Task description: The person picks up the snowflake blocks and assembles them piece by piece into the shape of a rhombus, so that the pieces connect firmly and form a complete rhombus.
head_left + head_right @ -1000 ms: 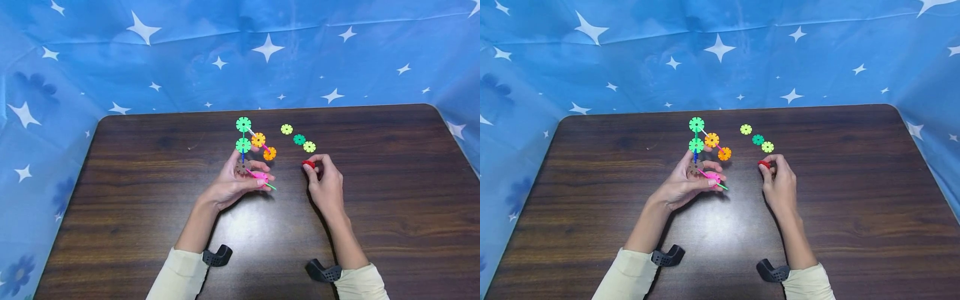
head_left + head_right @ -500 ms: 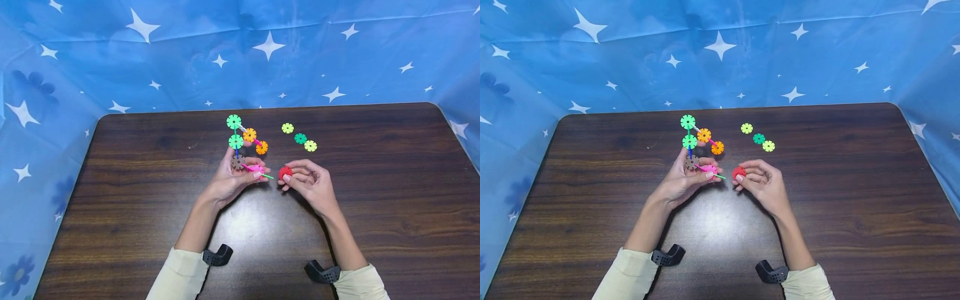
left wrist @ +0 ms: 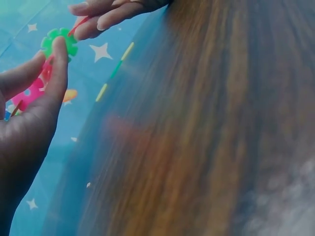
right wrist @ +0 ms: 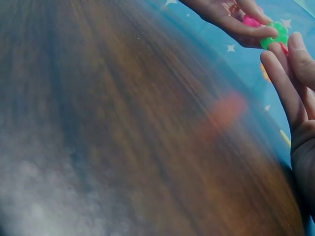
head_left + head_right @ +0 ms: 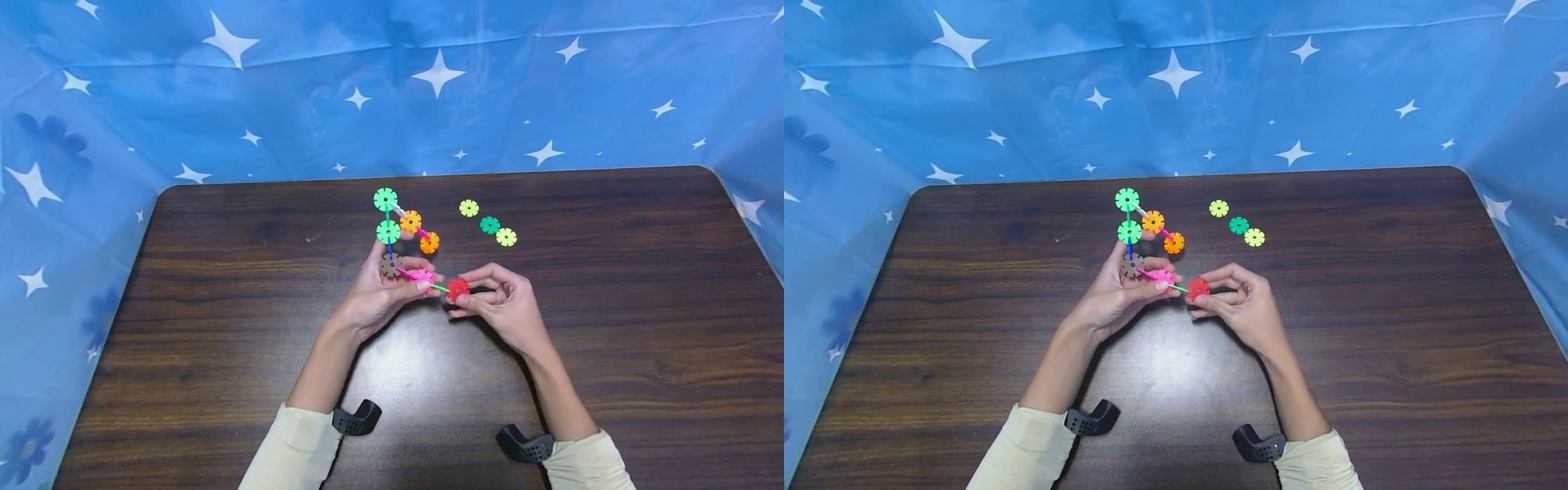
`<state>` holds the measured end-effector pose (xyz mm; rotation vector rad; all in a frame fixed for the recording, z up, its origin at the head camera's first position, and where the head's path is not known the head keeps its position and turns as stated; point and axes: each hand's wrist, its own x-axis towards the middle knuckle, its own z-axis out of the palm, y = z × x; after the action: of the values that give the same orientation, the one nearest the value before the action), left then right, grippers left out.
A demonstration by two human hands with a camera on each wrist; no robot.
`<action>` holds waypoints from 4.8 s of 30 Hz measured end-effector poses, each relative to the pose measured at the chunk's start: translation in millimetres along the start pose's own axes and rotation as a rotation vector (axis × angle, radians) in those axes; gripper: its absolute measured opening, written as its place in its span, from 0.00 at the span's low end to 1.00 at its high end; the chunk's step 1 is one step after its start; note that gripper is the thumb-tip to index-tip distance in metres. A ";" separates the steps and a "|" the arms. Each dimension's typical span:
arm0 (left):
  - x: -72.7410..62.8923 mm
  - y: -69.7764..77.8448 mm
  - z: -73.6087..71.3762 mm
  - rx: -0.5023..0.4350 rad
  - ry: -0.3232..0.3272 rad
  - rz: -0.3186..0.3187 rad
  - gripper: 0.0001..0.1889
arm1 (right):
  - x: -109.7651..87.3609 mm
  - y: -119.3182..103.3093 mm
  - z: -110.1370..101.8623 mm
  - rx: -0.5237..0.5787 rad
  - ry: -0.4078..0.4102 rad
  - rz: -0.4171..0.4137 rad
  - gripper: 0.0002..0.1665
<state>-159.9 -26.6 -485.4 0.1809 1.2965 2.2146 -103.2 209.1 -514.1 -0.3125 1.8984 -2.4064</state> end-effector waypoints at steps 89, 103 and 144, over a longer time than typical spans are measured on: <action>-4.2 0.1 15.4 -0.108 -0.009 -0.053 0.09 | 0.7 4.8 4.7 -0.623 0.355 -0.297 0.10; -3.4 -2.7 21.3 -0.040 -0.017 -0.088 0.05 | 1.5 4.8 5.6 -0.674 0.346 -0.306 0.10; -6.8 7.1 2.2 0.191 -0.141 -0.271 0.11 | -0.6 -6.9 0.9 -0.490 -0.139 -0.019 0.37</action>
<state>-156.2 -31.2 -477.2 0.2159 1.3664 1.8194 -101.9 210.0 -507.3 -0.5056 2.3968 -1.8370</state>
